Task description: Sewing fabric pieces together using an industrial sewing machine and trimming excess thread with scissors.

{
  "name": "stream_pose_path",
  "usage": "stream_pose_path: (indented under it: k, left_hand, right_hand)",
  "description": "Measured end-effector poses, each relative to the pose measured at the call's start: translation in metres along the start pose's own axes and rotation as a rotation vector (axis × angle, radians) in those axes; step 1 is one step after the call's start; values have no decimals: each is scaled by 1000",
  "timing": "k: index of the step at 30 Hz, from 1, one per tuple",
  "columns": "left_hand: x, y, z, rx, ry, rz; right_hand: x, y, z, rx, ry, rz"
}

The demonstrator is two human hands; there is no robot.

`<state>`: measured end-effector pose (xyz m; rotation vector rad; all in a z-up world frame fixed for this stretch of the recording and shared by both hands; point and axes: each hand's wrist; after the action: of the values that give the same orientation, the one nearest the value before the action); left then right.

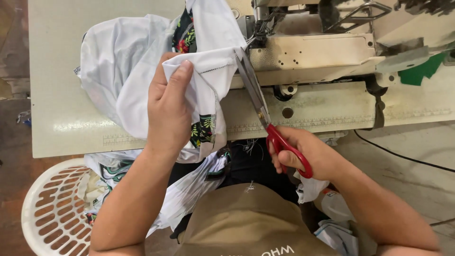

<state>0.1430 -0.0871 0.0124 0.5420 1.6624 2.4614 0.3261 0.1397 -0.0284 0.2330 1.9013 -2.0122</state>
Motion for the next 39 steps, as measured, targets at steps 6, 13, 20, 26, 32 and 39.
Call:
stream_pose_path:
  k: [6, 13, 20, 26, 32, 39]
  left_hand:
    - [-1, 1, 4, -35, -2, -18]
    - [3, 6, 7, -16, 36, -28]
    - [26, 20, -16, 336, -68, -28]
    - [21, 32, -42, 921, -685, 840]
    - [10, 32, -47, 1044, -719, 983]
    - [-3, 31, -54, 1019, -744, 962]
  right_hand:
    - [-4, -28, 16, -945, 469, 211]
    - [-4, -14, 16, -1183, 648, 55]
    - [-17, -40, -10, -356, 210, 387]
    - [-17, -49, -33, -120, -195, 217]
    - [-21, -57, -40, -292, -62, 437]
    - [-22, -74, -15, -569, 62, 659]
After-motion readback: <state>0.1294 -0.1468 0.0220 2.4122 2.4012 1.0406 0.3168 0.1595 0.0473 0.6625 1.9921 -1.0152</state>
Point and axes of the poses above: each hand's wrist, its own x-axis towards the middle knuckle, its own z-axis out of the palm, y = z × x, and after that the axes turned 7 degrees about z, right-handed
